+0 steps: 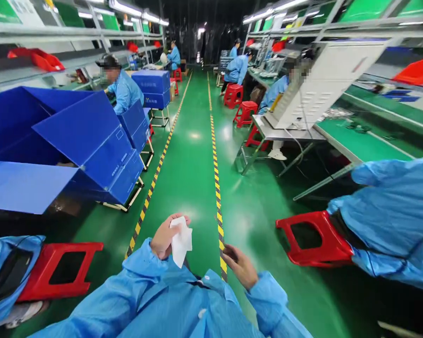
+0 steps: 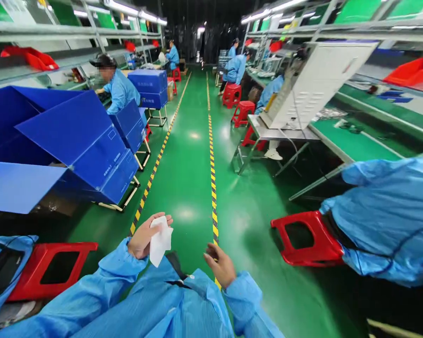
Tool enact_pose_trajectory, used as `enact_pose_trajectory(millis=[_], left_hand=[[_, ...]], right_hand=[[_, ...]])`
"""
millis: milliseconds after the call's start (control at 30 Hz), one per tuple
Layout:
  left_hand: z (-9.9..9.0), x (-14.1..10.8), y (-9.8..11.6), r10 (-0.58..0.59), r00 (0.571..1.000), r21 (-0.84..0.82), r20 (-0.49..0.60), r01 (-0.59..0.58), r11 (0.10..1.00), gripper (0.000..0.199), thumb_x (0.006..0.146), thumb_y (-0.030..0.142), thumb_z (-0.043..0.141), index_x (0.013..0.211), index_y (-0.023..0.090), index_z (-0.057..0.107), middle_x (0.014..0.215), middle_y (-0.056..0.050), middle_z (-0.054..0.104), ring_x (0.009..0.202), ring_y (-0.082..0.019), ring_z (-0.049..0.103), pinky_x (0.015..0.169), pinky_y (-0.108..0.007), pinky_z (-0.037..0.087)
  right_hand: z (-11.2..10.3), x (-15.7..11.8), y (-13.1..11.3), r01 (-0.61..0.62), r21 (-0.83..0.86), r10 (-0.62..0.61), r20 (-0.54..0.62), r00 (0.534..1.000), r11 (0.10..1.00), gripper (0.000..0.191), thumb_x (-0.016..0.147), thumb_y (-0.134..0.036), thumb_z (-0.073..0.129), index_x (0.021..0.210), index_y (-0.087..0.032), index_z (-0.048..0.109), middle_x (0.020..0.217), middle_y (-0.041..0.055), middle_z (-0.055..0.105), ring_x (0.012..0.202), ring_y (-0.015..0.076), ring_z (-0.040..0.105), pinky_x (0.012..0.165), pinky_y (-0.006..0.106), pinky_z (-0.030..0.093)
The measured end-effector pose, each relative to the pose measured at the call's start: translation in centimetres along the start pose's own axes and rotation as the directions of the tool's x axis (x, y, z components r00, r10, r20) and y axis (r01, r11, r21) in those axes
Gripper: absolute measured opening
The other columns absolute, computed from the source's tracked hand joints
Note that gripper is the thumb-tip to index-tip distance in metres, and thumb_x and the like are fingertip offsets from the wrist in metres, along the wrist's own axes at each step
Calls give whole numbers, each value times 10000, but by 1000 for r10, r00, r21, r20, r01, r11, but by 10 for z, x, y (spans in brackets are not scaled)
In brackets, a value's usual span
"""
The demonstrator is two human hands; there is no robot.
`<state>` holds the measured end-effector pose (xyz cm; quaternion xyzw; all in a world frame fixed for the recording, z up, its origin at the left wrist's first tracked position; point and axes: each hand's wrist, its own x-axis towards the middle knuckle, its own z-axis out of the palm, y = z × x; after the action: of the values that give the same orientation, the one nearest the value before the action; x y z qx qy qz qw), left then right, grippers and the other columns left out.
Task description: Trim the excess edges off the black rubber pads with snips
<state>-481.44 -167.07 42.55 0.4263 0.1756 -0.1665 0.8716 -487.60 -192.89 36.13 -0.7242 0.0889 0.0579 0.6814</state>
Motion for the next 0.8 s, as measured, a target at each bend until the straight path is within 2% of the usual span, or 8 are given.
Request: enact_pose_trajectory(millis=[33,100,167,233,433,633,733,800], left_hand=[[8,28,10,5,1000,-9,-7,-5,1000,500,650,167,805,1081,180,552,1205,-126,640,1199,-262,561,981,-408,468],[21,89,26,16,1000,-30,-16,-16,999,506,641,204,822,1078,170,567,1185,-129,653,1154,-258,588,942,-382,487],[35,157,42,21,1000,-46,-11,-21,999,508,629,254,838,1063,159,593,1141,-123,672,1041,-244,636,880,-354,507],[52,225,61,17,1000,-43,0,-17,999,495,630,329,840,1034,145,623,1045,-107,698,898,-220,662,798,-330,516],[131,417,140,-4,1000,126,2,4,992,475,628,467,819,924,124,677,782,-52,695,677,-165,609,633,-275,459],[203,617,213,-87,990,96,113,76,992,326,511,262,861,754,146,678,1076,-82,677,877,-203,624,726,-291,485],[241,722,254,-164,976,97,146,150,984,460,636,511,781,914,160,673,1120,-108,653,912,-224,624,720,-330,518],[269,785,285,-217,973,102,78,209,973,626,680,692,658,1037,179,631,1051,-101,664,855,-218,633,676,-343,527]], right_hand=[[14,41,-17,-29,17,27,121,992,999,501,591,-503,809,998,-247,666,885,70,697,855,271,673,743,437,557],[44,124,-49,-78,62,55,311,949,995,625,617,-516,779,1144,-229,606,963,78,692,823,232,671,661,366,557],[67,204,-77,-122,25,104,375,921,992,609,586,-491,798,1092,-204,616,823,42,688,692,191,647,547,289,517],[74,280,-101,-148,-21,146,340,929,989,493,583,-484,792,954,-195,644,639,-7,634,536,146,570,457,246,449],[22,479,-167,-206,-44,210,119,970,978,380,600,-571,733,637,-211,617,487,-32,549,426,116,464,414,241,380],[-37,676,-190,-124,162,149,-156,976,979,502,607,-683,702,694,-200,597,600,-5,601,537,138,520,496,254,431],[-57,790,-203,-53,169,89,-211,973,984,470,641,-640,700,778,-199,608,680,22,645,586,161,557,533,272,458],[-64,867,-225,-18,112,41,-215,976,994,426,657,-602,687,785,-202,616,713,39,662,620,181,577,560,292,472]])
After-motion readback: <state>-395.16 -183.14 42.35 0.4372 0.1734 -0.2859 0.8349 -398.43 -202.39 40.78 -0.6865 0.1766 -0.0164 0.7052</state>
